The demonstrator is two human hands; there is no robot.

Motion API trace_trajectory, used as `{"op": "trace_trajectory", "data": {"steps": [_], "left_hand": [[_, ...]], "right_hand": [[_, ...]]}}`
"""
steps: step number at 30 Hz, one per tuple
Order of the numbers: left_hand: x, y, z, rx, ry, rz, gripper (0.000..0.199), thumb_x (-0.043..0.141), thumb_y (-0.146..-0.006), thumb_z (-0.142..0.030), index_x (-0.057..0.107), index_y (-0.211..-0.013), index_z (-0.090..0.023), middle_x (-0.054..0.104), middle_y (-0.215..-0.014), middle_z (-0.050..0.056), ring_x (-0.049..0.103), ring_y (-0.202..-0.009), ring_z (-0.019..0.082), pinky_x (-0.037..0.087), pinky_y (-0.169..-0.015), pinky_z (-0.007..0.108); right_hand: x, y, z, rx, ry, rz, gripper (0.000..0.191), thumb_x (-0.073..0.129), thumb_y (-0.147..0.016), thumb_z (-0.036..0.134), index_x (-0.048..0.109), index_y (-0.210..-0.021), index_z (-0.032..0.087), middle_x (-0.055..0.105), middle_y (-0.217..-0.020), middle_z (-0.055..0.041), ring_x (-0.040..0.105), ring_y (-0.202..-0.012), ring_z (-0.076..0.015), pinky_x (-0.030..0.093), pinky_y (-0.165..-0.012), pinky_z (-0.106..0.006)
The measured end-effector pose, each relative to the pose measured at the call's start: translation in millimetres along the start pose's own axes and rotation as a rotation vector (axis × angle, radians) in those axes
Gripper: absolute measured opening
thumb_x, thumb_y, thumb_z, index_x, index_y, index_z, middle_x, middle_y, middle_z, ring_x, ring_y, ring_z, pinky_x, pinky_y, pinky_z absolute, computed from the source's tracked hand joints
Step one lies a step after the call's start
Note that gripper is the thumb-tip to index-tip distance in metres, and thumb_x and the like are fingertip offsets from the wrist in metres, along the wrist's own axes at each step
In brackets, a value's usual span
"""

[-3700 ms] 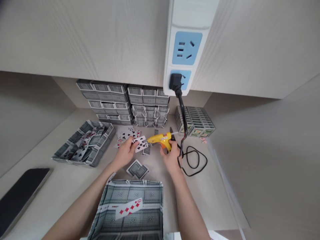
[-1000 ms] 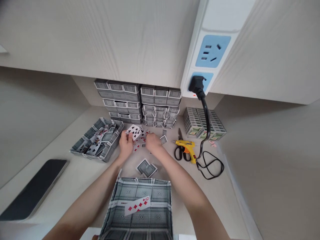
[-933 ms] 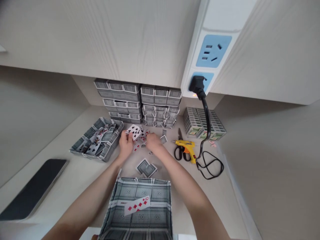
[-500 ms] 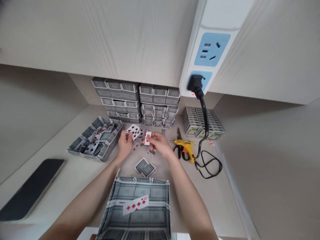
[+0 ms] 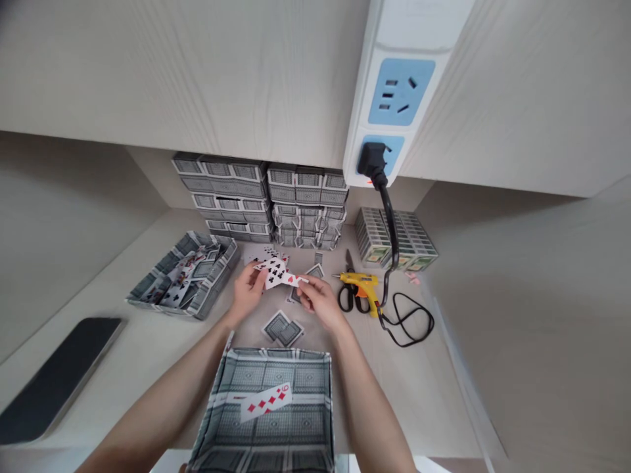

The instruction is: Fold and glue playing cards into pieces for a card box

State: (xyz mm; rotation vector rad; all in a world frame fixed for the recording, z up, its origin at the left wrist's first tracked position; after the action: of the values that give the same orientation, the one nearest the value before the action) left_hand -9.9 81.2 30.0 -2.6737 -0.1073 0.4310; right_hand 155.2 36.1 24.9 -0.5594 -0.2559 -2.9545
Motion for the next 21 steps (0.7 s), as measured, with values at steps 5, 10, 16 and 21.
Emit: {"op": "trace_trajectory", "data": {"steps": [5, 10, 16, 21], "left_hand": [[0.6, 0, -18, 0.105, -0.010, 0.023, 0.018, 0.048, -0.082, -0.031, 0.059, -0.084, -0.016, 0.060, -0.081, 0.004, 0.055, -0.078, 0.014, 0.044, -0.071, 0.024], [8.8, 3, -25, 0.140, -0.012, 0.110, 0.018, 0.048, -0.082, -0.029, 0.060, -0.082, -0.015, 0.061, -0.081, 0.005, 0.056, -0.077, 0.014, 0.044, -0.070, 0.024], [14.2, 8, -20, 0.071, -0.002, 0.158, 0.020, 0.048, -0.082, -0.030, 0.061, -0.088, -0.015, 0.065, -0.085, 0.006, 0.060, -0.077, 0.014, 0.047, -0.068, 0.024], [15.8, 10, -21, 0.068, -0.018, 0.164, 0.021, 0.048, -0.081, -0.030, 0.061, -0.087, -0.016, 0.066, -0.084, 0.006, 0.060, -0.074, 0.014, 0.047, -0.067, 0.024]], "right_hand": [[1, 5, 2, -0.035, 0.001, 0.025, 0.022, 0.062, -0.071, 0.035, 0.053, -0.083, 0.019, 0.047, -0.057, 0.0070, 0.036, -0.036, -0.0028, 0.021, -0.032, -0.016], [-6, 5, -2, -0.021, 0.055, -0.031, 0.025, 0.063, -0.070, 0.038, 0.051, -0.071, 0.017, 0.047, -0.050, 0.0069, 0.034, -0.033, -0.0031, 0.020, -0.029, -0.017], [-9, 5, -4, -0.012, 0.081, -0.067, 0.028, 0.064, -0.068, 0.039, 0.048, -0.061, 0.017, 0.044, -0.043, 0.0071, 0.034, -0.031, -0.0037, 0.022, -0.029, -0.017], [-9, 4, -7, -0.006, 0.102, -0.071, 0.028, 0.062, -0.069, 0.039, 0.049, -0.060, 0.016, 0.044, -0.042, 0.0069, 0.034, -0.031, -0.0041, 0.023, -0.029, -0.017]]}}
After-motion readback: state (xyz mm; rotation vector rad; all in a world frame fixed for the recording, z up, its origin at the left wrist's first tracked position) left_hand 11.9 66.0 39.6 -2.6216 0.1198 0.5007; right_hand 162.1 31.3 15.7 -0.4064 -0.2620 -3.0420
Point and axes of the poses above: each hand's wrist, its own y-axis away from the middle knuckle, its own x-axis out of the palm, z = x × y, the point moved 9 cm from there along -y, towards the middle knuckle
